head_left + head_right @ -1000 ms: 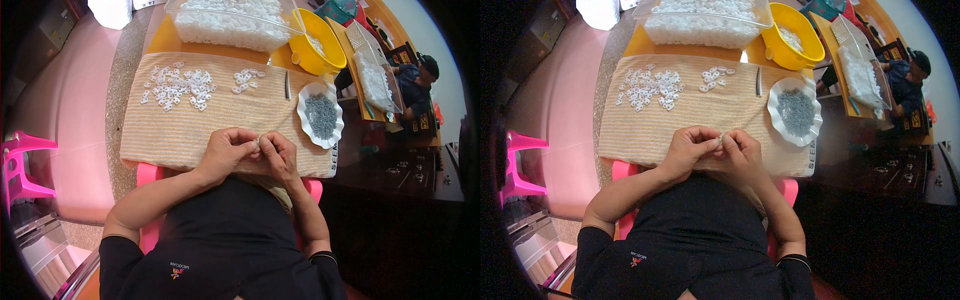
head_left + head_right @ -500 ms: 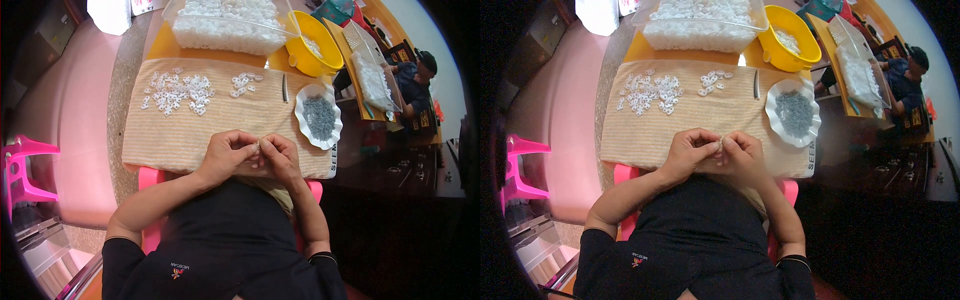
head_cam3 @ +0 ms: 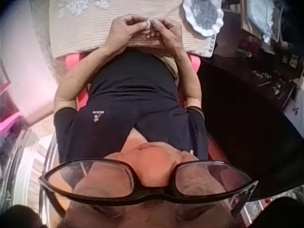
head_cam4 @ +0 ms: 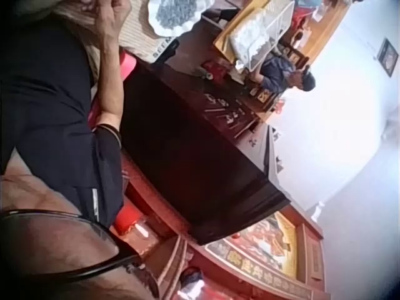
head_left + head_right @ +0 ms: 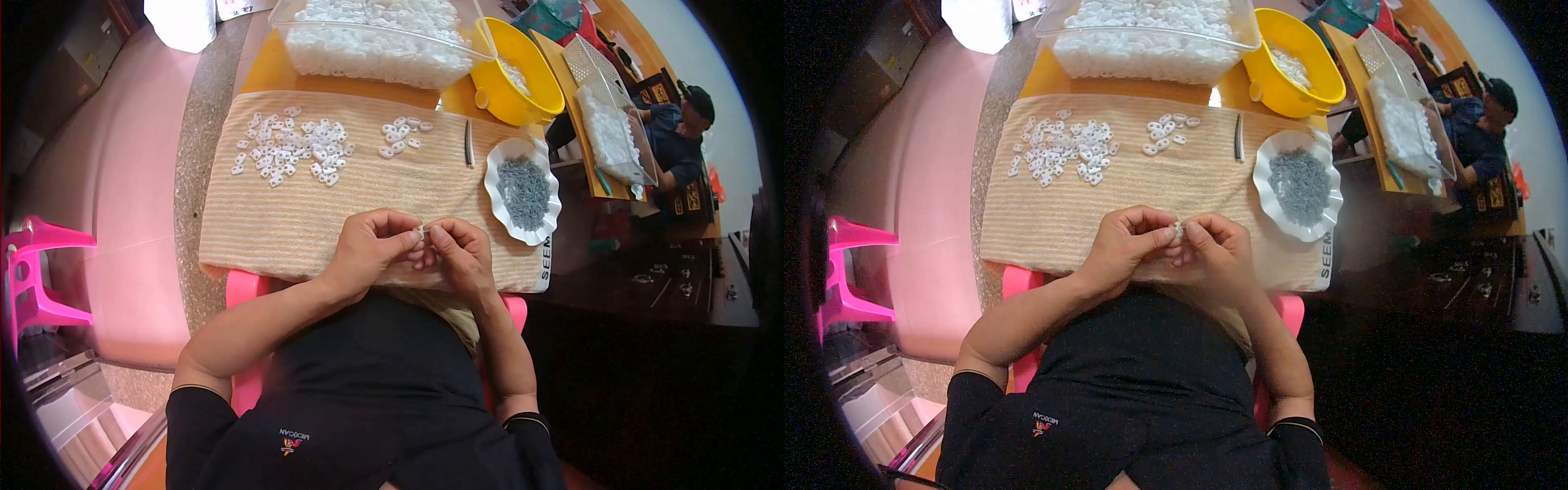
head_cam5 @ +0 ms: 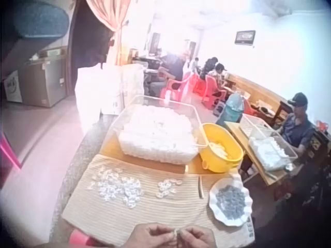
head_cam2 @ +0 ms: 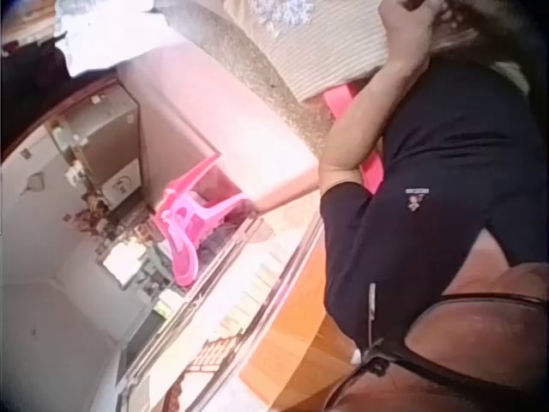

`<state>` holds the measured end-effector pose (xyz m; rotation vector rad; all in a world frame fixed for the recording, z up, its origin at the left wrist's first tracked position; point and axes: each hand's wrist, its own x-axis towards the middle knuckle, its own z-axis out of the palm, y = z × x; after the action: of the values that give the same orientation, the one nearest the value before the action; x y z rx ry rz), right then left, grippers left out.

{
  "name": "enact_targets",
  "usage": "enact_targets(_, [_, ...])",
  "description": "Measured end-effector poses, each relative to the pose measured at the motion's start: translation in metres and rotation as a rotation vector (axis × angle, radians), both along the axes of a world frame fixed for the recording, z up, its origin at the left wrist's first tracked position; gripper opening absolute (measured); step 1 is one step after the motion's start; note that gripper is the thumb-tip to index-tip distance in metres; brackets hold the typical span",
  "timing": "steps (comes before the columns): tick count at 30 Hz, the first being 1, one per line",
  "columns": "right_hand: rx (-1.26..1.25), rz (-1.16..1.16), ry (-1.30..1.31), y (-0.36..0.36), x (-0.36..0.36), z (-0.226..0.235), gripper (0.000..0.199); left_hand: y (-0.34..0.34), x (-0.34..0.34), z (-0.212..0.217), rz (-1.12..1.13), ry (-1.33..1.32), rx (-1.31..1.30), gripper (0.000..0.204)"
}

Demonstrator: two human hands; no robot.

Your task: Manually assembling small white plastic components with metal pins in a workshop setting.

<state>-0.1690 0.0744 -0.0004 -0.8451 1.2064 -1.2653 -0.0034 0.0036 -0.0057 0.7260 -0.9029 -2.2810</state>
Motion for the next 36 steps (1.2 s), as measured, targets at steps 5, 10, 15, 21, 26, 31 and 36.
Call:
enact_targets(5, [0.001,-0.013,0.002,-0.0001,0.0016,0.0022,0.019,0.0002,-0.0004,-0.0014,0.001,-0.001,0.003,0.017])
enact_targets(10, [-0.008,-0.003,-0.001,0.0002,0.0006,0.0005,0.019,0.0,-0.0004,-0.0017,-0.001,0.01,0.007,0.017])
enact_targets(15, [-0.016,0.01,0.007,0.0001,-0.0003,0.0001,0.018,0.0001,-0.0003,-0.0027,0.0,0.019,0.023,0.018])
enact_targets(21, [-0.015,0.001,-0.007,-0.0001,-0.0001,0.0,0.018,-0.0002,0.0001,-0.0002,-0.001,0.023,0.052,0.018])
enact_targets(26, [-0.016,-0.007,0.011,0.0002,0.0003,0.0007,0.016,-0.0006,-0.0001,0.0,-0.005,0.012,0.025,0.018])
enact_targets(31, [-0.021,-0.001,0.112,0.0,0.0028,0.002,0.016,-0.0007,0.0005,-0.0013,-0.008,0.002,0.007,0.017])
enact_targets(36, [-0.018,-0.006,0.266,0.0013,0.007,0.0051,0.017,-0.0003,0.0002,-0.0029,-0.013,-0.004,-0.023,0.016])
